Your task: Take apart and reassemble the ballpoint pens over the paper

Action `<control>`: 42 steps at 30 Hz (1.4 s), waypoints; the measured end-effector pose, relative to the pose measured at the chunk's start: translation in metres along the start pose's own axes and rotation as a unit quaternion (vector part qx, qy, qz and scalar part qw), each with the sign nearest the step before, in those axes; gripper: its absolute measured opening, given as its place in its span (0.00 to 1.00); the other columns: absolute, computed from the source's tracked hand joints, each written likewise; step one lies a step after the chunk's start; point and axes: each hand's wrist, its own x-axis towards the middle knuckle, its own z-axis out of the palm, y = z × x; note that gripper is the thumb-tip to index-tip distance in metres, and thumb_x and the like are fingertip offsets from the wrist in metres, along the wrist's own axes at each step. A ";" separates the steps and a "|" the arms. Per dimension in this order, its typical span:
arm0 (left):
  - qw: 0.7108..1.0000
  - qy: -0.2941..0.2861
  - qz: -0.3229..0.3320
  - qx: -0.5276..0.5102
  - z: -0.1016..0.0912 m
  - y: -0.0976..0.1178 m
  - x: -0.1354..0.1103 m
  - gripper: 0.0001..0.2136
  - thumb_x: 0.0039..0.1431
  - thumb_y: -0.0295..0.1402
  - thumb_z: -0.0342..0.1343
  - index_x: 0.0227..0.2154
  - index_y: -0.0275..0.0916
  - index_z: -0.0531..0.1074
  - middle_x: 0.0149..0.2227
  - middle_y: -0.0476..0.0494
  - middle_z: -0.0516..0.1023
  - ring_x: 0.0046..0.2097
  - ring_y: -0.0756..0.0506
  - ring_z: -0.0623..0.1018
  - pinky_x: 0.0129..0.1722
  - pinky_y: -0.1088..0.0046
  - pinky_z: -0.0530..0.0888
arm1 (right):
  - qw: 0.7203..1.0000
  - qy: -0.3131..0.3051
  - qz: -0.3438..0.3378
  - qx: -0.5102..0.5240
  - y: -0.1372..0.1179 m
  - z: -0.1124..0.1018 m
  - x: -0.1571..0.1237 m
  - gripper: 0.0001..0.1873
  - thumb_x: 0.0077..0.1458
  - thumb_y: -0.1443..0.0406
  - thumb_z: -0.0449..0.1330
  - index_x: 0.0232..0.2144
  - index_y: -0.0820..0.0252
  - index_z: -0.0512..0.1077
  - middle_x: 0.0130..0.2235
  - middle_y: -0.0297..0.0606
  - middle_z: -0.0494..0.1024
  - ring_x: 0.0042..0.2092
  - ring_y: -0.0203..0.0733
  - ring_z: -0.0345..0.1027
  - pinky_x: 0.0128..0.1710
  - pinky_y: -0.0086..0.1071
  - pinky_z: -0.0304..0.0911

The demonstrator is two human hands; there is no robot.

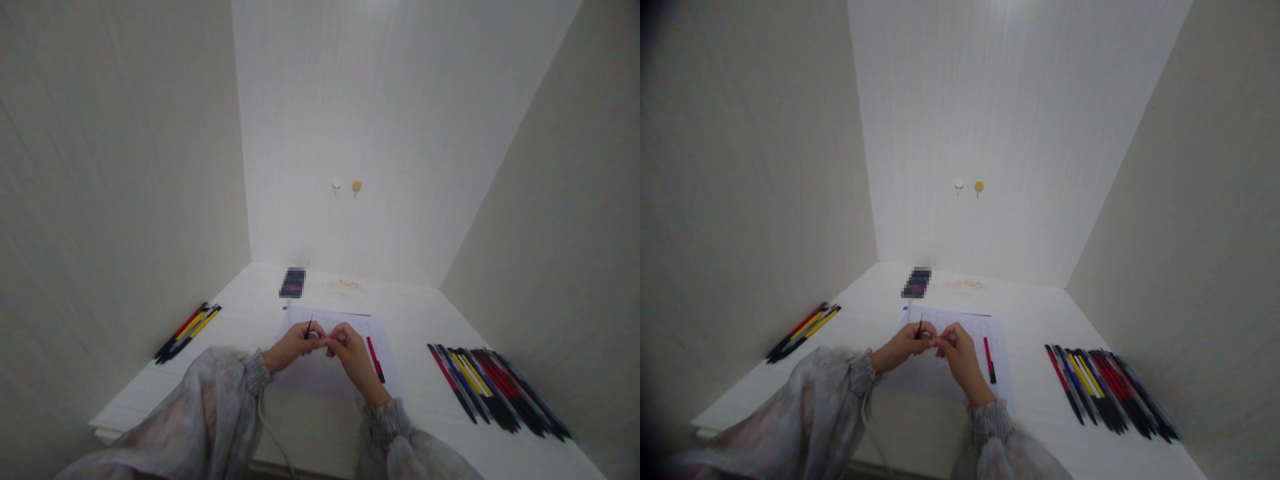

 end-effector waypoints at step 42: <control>0.995 0.093 0.003 -0.043 -0.004 -0.004 0.006 0.10 0.44 0.36 0.55 0.23 0.34 0.63 0.17 0.53 0.65 0.15 0.58 0.56 0.14 0.81 0.53 | 0.930 -0.026 -0.132 -0.341 0.004 -0.018 -0.006 0.07 0.47 0.68 0.52 0.29 0.61 0.70 0.27 0.36 0.73 0.29 0.35 0.64 0.30 0.27 0.58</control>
